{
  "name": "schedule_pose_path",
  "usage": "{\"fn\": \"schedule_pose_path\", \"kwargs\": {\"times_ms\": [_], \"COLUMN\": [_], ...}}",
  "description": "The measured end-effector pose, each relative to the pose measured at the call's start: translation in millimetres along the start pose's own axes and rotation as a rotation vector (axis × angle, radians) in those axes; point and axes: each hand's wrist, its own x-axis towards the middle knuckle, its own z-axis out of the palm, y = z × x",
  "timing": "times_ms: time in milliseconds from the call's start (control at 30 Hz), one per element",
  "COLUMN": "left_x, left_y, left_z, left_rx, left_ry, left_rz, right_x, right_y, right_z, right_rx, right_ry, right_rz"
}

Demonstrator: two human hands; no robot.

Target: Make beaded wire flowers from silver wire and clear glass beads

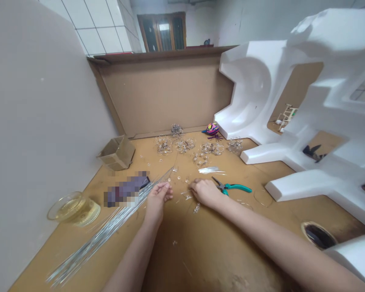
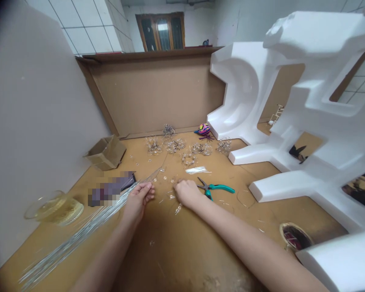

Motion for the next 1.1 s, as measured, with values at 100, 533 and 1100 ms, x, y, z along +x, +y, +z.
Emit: {"fn": "schedule_pose_path", "kwargs": {"times_ms": [100,533,1100], "left_x": [-2,-7,-15], "left_y": [-3,-1,-5], "left_z": [1.7,6.3,12.4], "left_rx": [-0.007,0.007,0.078], "left_ry": [-0.005,-0.039,-0.098], "left_rz": [-0.013,-0.035,-0.069], "right_x": [10,17,-27], "right_y": [-7,-3,52], "right_z": [4,-20,9], "right_rx": [-0.085,-0.015,1.098], "right_ry": [-0.070,-0.294,-0.114], "right_rz": [-0.020,0.084,0.273]}}
